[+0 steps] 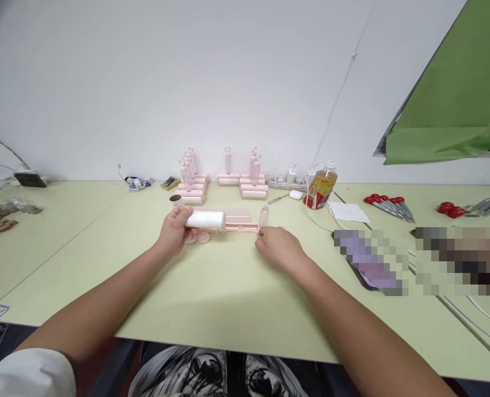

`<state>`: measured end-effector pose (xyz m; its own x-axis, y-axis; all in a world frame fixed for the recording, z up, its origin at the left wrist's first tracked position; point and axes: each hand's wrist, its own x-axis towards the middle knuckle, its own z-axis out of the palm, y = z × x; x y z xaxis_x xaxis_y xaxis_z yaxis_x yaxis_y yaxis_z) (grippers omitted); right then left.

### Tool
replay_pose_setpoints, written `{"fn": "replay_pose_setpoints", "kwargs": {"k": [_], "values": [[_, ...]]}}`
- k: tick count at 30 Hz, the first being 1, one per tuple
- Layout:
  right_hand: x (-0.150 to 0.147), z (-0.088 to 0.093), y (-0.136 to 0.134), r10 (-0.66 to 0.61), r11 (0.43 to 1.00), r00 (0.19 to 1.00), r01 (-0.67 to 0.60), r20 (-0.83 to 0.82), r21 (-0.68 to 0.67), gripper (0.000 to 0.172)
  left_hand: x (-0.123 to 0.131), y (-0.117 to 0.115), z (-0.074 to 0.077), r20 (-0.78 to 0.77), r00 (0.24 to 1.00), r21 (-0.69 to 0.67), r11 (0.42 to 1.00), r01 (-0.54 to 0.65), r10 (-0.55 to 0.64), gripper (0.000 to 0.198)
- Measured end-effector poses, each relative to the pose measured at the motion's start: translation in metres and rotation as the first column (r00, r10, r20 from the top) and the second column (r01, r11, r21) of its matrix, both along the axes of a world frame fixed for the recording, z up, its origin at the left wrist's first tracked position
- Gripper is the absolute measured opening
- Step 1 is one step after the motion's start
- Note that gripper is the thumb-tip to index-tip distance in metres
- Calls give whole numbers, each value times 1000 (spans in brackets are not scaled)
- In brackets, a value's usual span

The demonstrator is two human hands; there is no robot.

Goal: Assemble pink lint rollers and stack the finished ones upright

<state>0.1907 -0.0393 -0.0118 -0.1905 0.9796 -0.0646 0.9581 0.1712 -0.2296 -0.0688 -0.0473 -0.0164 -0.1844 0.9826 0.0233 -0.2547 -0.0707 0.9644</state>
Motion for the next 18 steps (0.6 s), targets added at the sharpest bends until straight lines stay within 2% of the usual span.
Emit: {"fn": "replay_pose_setpoints", "kwargs": {"k": [4, 8, 14, 18], "values": [[0, -5, 2, 21, 996, 999, -17, 44, -86, 37, 0, 0, -1, 3, 1000, -5, 1000, -1, 1, 40], [2, -8, 6, -7, 993, 998, 14, 59, -114, 40, -1, 1, -2, -6, 1000, 3, 1000, -3, 3, 41], [-4, -12, 11, -38, 999, 998, 37, -40, -27, 42, -1, 2, -4, -12, 1000, 10, 1000, -7, 7, 41], [-7, -15, 16, -48, 998, 998, 50, -36, 46, 38, 0, 1, -4, -29, 1000, 28, 1000, 7, -6, 40]]}}
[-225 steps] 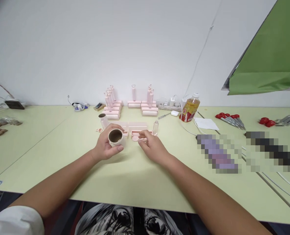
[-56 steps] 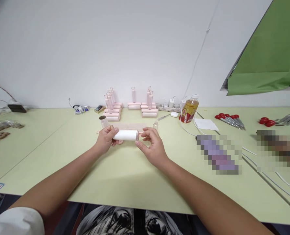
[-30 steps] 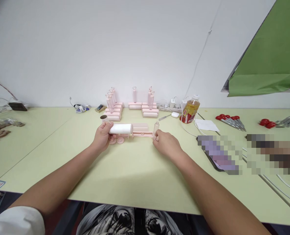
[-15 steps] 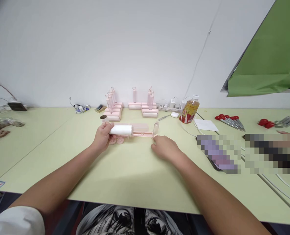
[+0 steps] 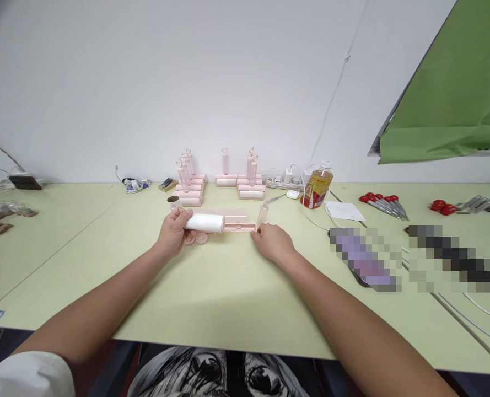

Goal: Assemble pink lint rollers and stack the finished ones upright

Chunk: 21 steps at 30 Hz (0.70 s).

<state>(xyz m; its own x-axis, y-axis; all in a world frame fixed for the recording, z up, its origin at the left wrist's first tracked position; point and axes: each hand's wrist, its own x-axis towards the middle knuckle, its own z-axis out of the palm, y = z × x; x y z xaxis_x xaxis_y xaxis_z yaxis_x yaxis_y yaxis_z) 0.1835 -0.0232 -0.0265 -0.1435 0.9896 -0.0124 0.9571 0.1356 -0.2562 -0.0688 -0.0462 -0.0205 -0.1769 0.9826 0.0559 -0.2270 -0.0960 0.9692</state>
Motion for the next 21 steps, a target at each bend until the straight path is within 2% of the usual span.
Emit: {"fn": "replay_pose_setpoints", "kwargs": {"k": [5, 8, 15, 18, 21], "values": [[0, 3, -1, -15, 999, 1000, 15, -6, 41, 37, 0, -1, 1, 5, 1000, -5, 1000, -13, 13, 40], [0, 6, -6, -2, 998, 997, 7, -73, 68, 32, 0, -1, 1, -6, 1000, -17, 1000, -15, 15, 40], [-2, 6, -16, 211, 950, 938, -131, -274, 284, 28, -1, 0, -5, -107, 988, -14, 994, 109, -110, 38], [-5, 1, -19, 223, 963, 862, -122, -455, 241, 25, -1, -1, -5, -102, 983, -1, 988, 151, -151, 36], [-11, -6, -22, 205, 978, 699, -126, -685, 165, 22, -1, -2, -1, -72, 978, -39, 980, 195, -198, 36]]}}
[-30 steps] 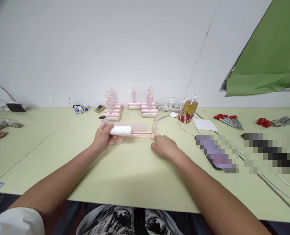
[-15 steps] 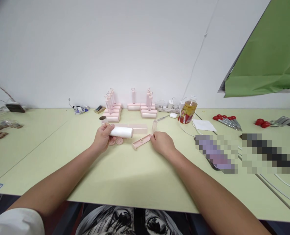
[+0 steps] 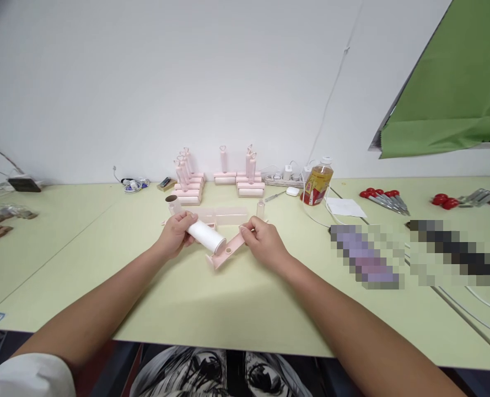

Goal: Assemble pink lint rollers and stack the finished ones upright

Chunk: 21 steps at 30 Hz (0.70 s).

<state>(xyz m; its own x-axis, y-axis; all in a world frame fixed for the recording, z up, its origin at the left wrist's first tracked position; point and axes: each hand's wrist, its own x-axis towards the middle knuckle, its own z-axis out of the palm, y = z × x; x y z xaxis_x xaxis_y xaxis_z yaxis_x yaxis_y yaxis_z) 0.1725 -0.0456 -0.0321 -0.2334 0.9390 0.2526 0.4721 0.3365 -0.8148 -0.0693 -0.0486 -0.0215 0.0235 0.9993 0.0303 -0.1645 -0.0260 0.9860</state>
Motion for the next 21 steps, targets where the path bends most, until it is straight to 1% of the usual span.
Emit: {"fn": "replay_pose_setpoints", "kwargs": {"k": [3, 5, 7, 10, 15, 18, 21], "values": [[-7, -4, -4, 57, 992, 975, -80, -214, -102, 23, 0, -2, 3, 3, 997, -79, 994, 76, -76, 36], [-12, -3, -6, 79, 984, 959, -118, -272, -131, 22, 0, -3, 3, 0, 990, -115, 984, 138, -139, 36], [-15, -1, -9, 97, 980, 951, -142, -293, -137, 21, 1, -3, 1, -1, 980, -131, 972, 195, -197, 36], [-17, 2, -13, 120, 975, 942, -171, -313, -141, 23, 2, -4, -3, 6, 966, -142, 956, 257, -259, 36], [-18, 3, -16, 159, 972, 932, -205, -325, -113, 29, 4, -6, -5, -3, 953, -135, 944, 300, -303, 36], [-19, 3, -18, 192, 958, 920, -251, -342, -138, 31, 5, -8, -3, -15, 940, -137, 932, 335, -340, 36], [-20, 2, -19, 208, 947, 913, -277, -350, -162, 31, 6, -10, -1, -9, 937, -142, 928, 345, -350, 38]]}}
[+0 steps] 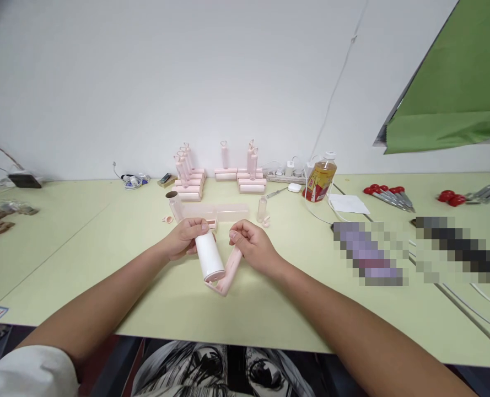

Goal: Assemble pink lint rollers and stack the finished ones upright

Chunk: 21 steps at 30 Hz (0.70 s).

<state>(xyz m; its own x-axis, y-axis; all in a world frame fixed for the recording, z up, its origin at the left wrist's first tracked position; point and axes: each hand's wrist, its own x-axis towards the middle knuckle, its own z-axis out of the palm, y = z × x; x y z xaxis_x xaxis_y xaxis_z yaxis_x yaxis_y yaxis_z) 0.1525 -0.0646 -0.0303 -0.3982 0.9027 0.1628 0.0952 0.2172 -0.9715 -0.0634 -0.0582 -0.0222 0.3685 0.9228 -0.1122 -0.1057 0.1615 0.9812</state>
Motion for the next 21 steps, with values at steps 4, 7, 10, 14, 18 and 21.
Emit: {"fn": "replay_pose_setpoints", "kwargs": {"k": [4, 7, 10, 14, 18, 21], "values": [[0, -1, -1, 21, 1000, 1000, -21, -7, 3, 32, 1, -1, 2, 4, 1000, -15, 1000, 6, -6, 39], [-1, -1, -2, 15, 1000, 1000, -15, 7, 22, 29, 1, -2, 3, -9, 999, -11, 999, 40, -40, 40], [-2, -2, -3, 11, 998, 999, -13, 32, 56, 26, 1, -4, 3, -21, 995, -3, 995, 102, -102, 39], [-3, -4, -5, 46, 998, 998, -48, 37, 49, 24, 1, -6, 1, -59, 990, 35, 991, 131, -129, 37], [-4, -5, -6, 51, 998, 998, -52, 35, 43, 21, 1, -5, 0, -110, 985, 47, 989, 138, -133, 36], [-6, -5, -8, 34, 998, 999, -36, 42, 47, 20, 2, -6, 0, -108, 985, 55, 988, 145, -138, 36]]}}
